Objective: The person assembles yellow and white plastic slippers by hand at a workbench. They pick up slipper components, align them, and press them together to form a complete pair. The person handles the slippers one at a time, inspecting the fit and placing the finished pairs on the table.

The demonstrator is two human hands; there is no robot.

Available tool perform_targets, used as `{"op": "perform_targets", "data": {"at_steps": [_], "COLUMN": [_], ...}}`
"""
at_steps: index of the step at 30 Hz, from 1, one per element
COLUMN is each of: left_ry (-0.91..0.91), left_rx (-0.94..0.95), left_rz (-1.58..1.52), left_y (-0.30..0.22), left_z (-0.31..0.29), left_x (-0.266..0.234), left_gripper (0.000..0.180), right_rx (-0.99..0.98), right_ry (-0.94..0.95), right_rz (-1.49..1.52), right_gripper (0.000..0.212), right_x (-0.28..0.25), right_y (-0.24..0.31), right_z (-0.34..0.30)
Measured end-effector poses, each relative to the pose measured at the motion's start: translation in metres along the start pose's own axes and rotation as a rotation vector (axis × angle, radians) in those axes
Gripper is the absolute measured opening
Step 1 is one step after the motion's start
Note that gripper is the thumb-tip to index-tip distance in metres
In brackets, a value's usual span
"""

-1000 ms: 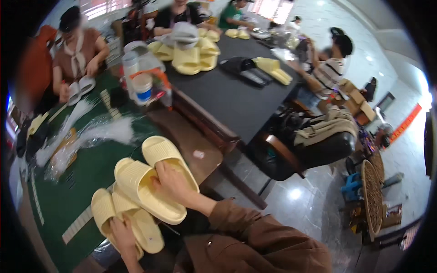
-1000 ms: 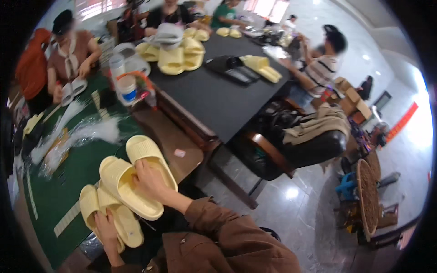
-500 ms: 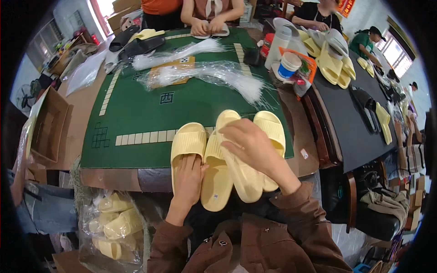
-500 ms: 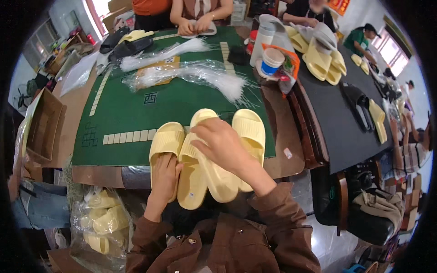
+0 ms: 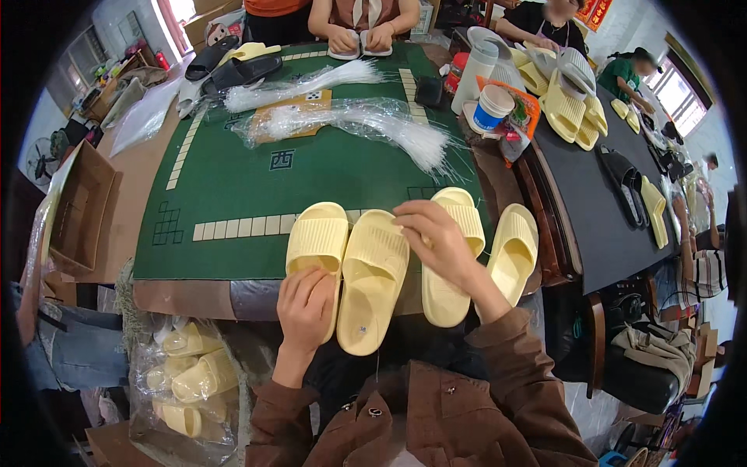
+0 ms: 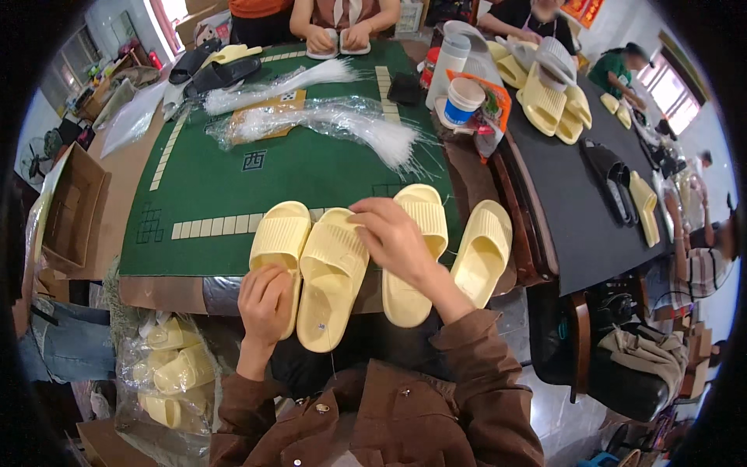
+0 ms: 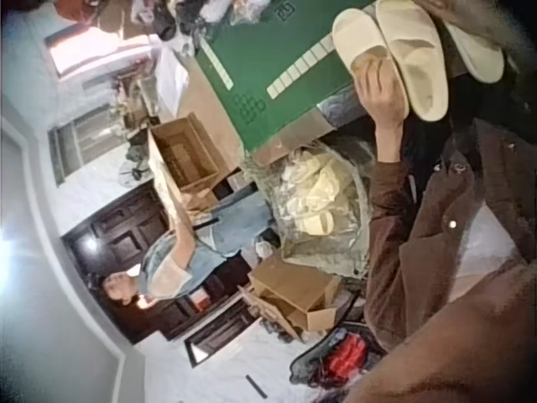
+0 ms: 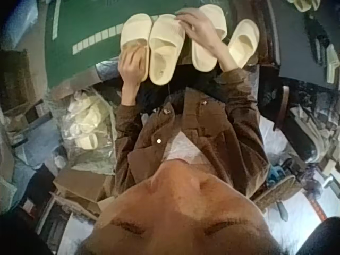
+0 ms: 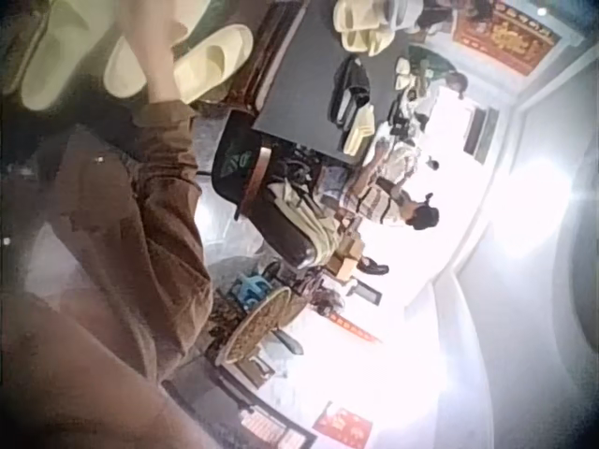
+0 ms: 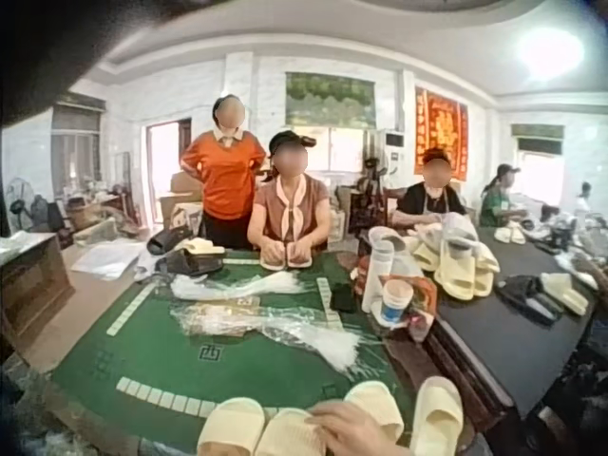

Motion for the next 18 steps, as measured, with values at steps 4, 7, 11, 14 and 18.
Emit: {"op": "perform_targets", "data": {"at_steps": [4, 7, 11, 14, 18], "left_ry": [0.008, 0.012, 0.034, 0.070, 0.305], "left_rx": [-0.015, -0.014, -0.020, -0.066, -0.320], "left_rz": [-0.071, -0.126, -0.166, -0.133, -0.043], "left_y": [-0.004, -0.007, -0.010, -0.025, -0.051], "left_z": [-0.003, -0.002, 0.000, 0.007, -0.009], "left_x": [-0.004, -0.003, 0.005, 0.004, 0.029], "left_gripper": [0.016, 0.016, 0.027, 0.039, 0.058], "right_rx": [-0.080, -0.186, -0.068, 0.381, 0.589], "right_ry": [0.155, 0.254, 0.234, -0.001, -0.672], "right_rz": [0.288, 0.324, 0.620, 0.803, 0.095], "right_gripper": [0.032, 0.037, 0.024, 0.031, 0.030], "right_x": [-0.006, -0.008, -0.007, -0.051, -0.118], "right_y": [0.065, 0.089, 0.082, 0.042, -0.026], "right_z": [0.005, 0.000, -0.020, -0.048, -0.092]}}
Point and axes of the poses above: each hand's wrist, its own z-axis towards the middle knuckle, its own x-axis out of the palm, y = z × x, the point moved 4 cm from there along z, towards the middle knuckle, and after that the axes turned 13 degrees about -z, right-handed, at the moved point
